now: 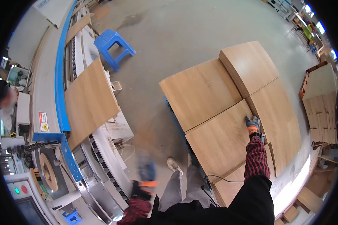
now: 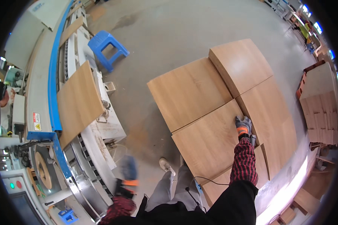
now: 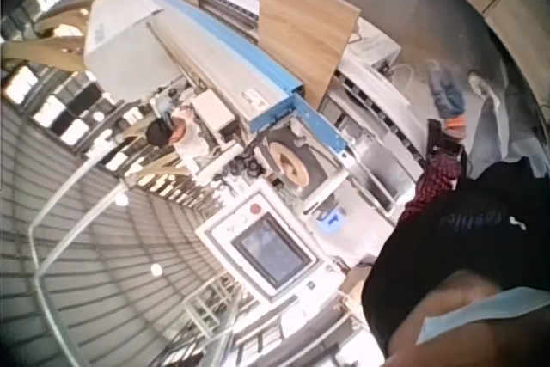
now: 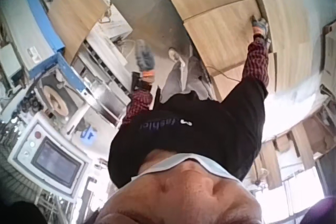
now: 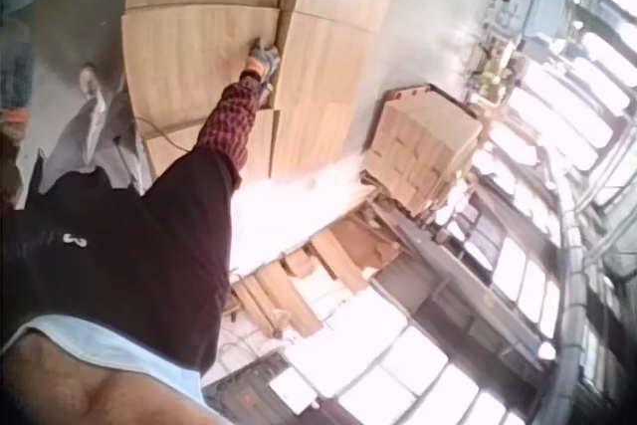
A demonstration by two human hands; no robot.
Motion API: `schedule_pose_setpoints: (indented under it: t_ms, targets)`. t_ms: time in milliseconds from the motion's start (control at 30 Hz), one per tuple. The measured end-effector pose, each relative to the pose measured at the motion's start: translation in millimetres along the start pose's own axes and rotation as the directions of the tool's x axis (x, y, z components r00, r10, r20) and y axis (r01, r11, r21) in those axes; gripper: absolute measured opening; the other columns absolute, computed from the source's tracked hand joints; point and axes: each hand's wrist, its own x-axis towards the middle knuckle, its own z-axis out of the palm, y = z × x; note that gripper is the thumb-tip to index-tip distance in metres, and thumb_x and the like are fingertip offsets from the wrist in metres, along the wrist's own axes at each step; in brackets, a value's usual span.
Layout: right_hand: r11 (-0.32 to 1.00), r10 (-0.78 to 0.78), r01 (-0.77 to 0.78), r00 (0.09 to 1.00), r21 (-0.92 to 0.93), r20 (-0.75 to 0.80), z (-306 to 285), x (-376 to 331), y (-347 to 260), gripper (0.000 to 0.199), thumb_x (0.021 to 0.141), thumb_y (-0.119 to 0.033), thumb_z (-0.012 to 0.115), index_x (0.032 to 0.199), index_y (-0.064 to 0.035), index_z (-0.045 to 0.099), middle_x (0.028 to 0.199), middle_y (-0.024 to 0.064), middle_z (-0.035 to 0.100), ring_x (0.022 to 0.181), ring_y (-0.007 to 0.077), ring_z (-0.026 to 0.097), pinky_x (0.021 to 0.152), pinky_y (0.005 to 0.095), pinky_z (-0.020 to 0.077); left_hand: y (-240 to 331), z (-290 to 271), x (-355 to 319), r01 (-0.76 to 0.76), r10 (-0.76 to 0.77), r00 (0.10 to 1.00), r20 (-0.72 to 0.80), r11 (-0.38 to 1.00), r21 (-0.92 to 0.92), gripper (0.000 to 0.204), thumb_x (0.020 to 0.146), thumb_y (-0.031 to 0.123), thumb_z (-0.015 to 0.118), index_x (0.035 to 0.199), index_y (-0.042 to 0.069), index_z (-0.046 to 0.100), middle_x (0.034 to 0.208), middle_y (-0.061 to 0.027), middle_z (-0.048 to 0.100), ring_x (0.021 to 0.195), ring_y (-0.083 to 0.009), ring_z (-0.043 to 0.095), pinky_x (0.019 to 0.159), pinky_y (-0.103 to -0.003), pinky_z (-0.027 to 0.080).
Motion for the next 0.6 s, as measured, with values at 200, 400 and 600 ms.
schedule_pose_setpoints:
  t_ms: [200,400,600]
  targets:
    - [0.993,-0.086,0.086,0.996,-0.075,0.000,1,-44,-16,0.068,0.068,-0.057,0.052,0.107,-0.0012,0.052,0.111,0.0206,0.049,0.106,0.0342,0.044,0.090,0.0388,0.0348,-129,133,-62,0.585,-0.677,0.717,-0.165,0.455,0.671,0.064,0.082,0.051,0.042,0.120,-0.001,0.042,0.120,-0.0114,0.047,0.112,-0.0247,0.042,0.094,-0.030,0.031]
    - [0.985,-0.170,0.167,0.976,0.039,0.139,1,-61,-34,0.061,0.069,-0.055,0.054,0.097,-0.0019,0.057,0.101,0.0185,0.055,0.099,0.0329,0.049,0.086,0.0381,0.0382,-117,127,-61,0.719,-0.640,0.688,-0.342,0.666,0.198,0.057,0.078,0.045,0.055,0.115,0.002,0.049,0.109,-0.0091,0.054,0.093,-0.0182,0.052,0.082,-0.029,0.040]
    - [0.942,-0.202,0.100,0.931,0.320,0.303,36,-69,-50,0.067,0.073,-0.063,0.045,0.073,0.0024,0.061,0.071,0.0202,0.060,0.072,0.0332,0.058,0.065,0.0393,0.0422,-8,129,-23,0.431,-0.244,0.850,-0.468,0.832,0.350,0.045,0.074,0.041,0.060,0.091,-0.001,0.060,0.082,-0.0059,0.061,0.076,-0.0143,0.055,0.069,-0.028,0.042]
